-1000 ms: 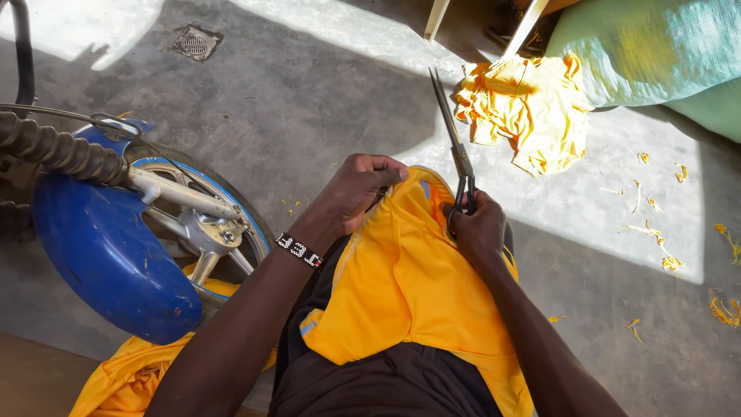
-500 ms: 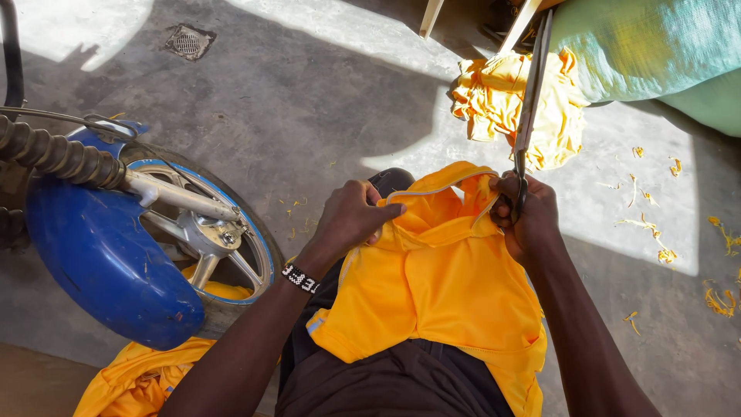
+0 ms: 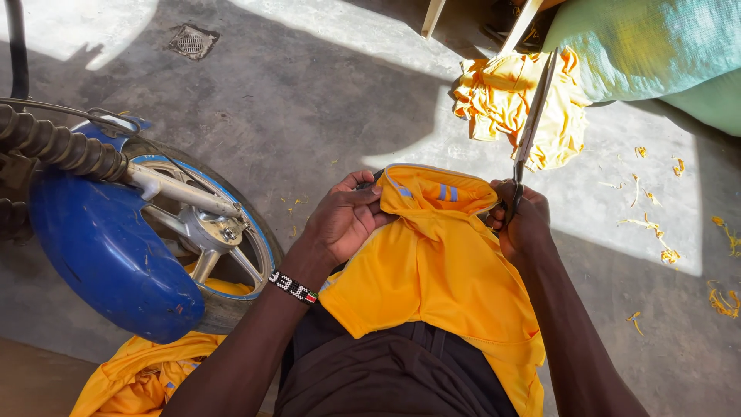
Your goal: Cutting yellow fabric using large scissors while sitting on the floor.
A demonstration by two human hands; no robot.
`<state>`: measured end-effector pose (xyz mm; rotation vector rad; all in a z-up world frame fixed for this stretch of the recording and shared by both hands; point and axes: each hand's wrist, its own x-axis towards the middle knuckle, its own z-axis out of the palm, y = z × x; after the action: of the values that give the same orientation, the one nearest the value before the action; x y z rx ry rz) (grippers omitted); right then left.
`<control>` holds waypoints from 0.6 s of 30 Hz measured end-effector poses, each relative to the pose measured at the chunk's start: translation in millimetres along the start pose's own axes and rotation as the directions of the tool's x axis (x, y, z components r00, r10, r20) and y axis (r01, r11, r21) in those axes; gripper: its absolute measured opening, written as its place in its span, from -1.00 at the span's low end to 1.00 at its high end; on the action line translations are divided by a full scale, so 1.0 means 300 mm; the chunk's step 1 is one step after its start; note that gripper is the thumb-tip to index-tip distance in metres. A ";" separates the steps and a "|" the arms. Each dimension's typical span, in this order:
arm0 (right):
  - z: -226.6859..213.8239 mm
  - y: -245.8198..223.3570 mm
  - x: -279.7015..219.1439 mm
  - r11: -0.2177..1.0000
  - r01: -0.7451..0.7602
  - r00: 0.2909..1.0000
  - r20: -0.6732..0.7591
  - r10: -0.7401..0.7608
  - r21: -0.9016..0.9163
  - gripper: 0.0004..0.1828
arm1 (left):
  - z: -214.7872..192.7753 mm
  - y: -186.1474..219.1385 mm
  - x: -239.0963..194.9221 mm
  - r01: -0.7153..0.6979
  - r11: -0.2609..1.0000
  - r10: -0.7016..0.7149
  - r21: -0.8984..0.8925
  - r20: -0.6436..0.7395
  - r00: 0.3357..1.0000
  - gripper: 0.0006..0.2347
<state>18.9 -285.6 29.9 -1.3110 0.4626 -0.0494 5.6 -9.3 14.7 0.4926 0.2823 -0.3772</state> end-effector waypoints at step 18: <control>0.036 -0.093 -0.106 0.997 -0.015 0.999 0.047 0.011 0.072 -0.85 | 0.043 0.035 -0.027 -0.273 0.695 0.297 0.665 0.080 0.951 -0.81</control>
<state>0.0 -274.0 67.5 -1.2360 0.4260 -0.0243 5.0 -5.1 32.6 1.2511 0.0848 -0.1492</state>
